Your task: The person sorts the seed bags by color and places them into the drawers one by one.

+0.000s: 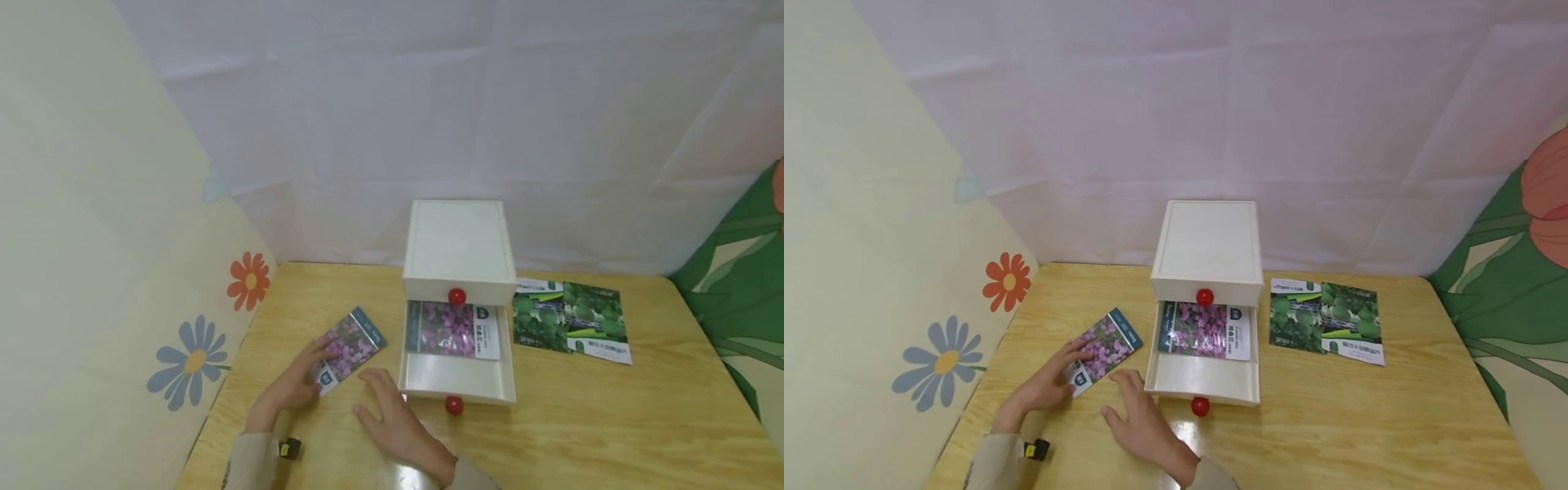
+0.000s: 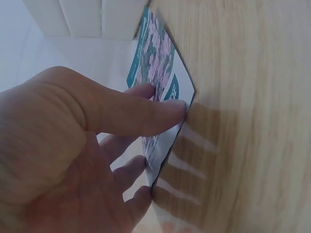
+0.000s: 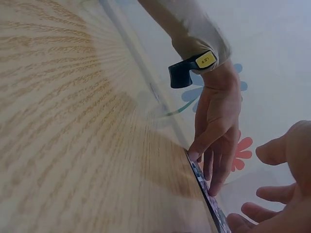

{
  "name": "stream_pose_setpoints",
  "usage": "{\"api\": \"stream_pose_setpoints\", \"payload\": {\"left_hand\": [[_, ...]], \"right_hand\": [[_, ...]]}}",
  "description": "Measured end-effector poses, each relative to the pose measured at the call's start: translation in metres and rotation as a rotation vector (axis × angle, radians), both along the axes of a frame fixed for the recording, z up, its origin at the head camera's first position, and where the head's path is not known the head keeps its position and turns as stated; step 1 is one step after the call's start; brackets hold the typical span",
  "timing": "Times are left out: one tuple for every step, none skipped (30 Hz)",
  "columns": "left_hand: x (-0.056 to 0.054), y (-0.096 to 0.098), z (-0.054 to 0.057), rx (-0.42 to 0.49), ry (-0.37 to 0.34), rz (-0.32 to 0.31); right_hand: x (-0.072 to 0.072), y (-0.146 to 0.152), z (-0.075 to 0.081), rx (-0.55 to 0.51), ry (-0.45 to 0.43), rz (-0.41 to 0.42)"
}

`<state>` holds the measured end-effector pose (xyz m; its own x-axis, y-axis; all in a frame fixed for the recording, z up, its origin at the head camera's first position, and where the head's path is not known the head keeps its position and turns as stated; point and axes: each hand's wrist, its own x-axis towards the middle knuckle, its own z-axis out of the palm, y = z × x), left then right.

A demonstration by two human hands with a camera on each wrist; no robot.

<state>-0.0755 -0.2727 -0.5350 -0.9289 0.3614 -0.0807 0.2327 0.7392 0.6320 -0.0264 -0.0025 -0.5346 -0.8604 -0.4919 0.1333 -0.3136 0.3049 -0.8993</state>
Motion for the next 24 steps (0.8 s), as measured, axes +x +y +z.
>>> {"api": "stream_pose_setpoints", "payload": {"left_hand": [[0.001, -0.001, 0.001, 0.001, -0.004, 0.001], [0.002, -0.002, 0.001, 0.003, -0.011, 0.003], [0.002, -0.002, 0.002, 0.004, -0.021, 0.006], [0.003, -0.002, 0.003, 0.0, -0.031, 0.01], [0.003, -0.002, 0.005, 0.0, -0.044, 0.015], [0.004, -0.003, 0.006, -0.005, -0.057, 0.024], [0.004, -0.002, 0.007, -0.007, -0.069, 0.028], [0.004, -0.002, 0.008, -0.011, -0.077, 0.031], [0.005, -0.002, 0.008, -0.016, -0.087, 0.036], [0.005, -0.003, 0.009, -0.019, -0.096, 0.04], [0.005, -0.003, 0.009, -0.02, -0.104, 0.045], [0.005, -0.003, 0.01, -0.024, -0.103, 0.044], [0.004, -0.003, 0.01, -0.028, -0.106, 0.047], [0.005, -0.004, 0.01, -0.032, -0.108, 0.049], [0.004, -0.004, 0.01, -0.037, -0.109, 0.051], [0.004, -0.005, 0.01, -0.043, -0.107, 0.051], [0.004, -0.006, 0.009, -0.049, -0.101, 0.047], [0.004, -0.006, 0.009, -0.051, -0.097, 0.043], [0.004, -0.007, 0.009, -0.051, -0.097, 0.042], [0.004, -0.008, 0.009, -0.048, -0.094, 0.038], [0.003, -0.008, 0.009, -0.047, -0.096, 0.038], [0.003, -0.008, 0.009, -0.041, -0.098, 0.038], [0.003, -0.009, 0.01, -0.033, -0.101, 0.043], [0.003, -0.009, 0.01, -0.024, -0.105, 0.051]], "right_hand": [[0.0, -0.001, -0.001, 0.004, -0.002, -0.003], [-0.001, -0.002, -0.002, 0.004, -0.003, -0.009], [-0.001, -0.003, -0.003, 0.007, 0.0, -0.016], [-0.002, -0.005, -0.005, 0.007, 0.007, -0.025], [-0.003, -0.006, -0.006, 0.013, 0.014, -0.039], [-0.003, -0.008, -0.007, 0.018, 0.022, -0.057], [-0.004, -0.009, -0.008, 0.02, 0.033, -0.076], [-0.005, -0.011, -0.01, 0.018, 0.045, -0.092], [-0.006, -0.012, -0.011, 0.021, 0.053, -0.109], [-0.007, -0.014, -0.013, 0.024, 0.058, -0.125], [-0.008, -0.015, -0.014, 0.028, 0.064, -0.139], [-0.009, -0.017, -0.016, 0.031, 0.071, -0.15], [-0.01, -0.018, -0.016, 0.034, 0.078, -0.159], [-0.011, -0.02, -0.017, 0.036, 0.083, -0.171], [-0.012, -0.021, -0.017, 0.036, 0.092, -0.18], [-0.014, -0.023, -0.018, 0.035, 0.1, -0.189], [-0.015, -0.024, -0.018, 0.036, 0.107, -0.2], [-0.017, -0.026, -0.018, 0.033, 0.113, -0.214], [-0.018, -0.027, -0.018, 0.029, 0.11, -0.228], [-0.02, -0.029, -0.018, 0.025, 0.104, -0.242], [-0.021, -0.031, -0.019, 0.021, 0.099, -0.254], [-0.023, -0.033, -0.019, 0.021, 0.095, -0.27], [-0.024, -0.034, -0.02, 0.02, 0.089, -0.285], [-0.026, -0.036, -0.021, 0.018, 0.086, -0.297]]}}
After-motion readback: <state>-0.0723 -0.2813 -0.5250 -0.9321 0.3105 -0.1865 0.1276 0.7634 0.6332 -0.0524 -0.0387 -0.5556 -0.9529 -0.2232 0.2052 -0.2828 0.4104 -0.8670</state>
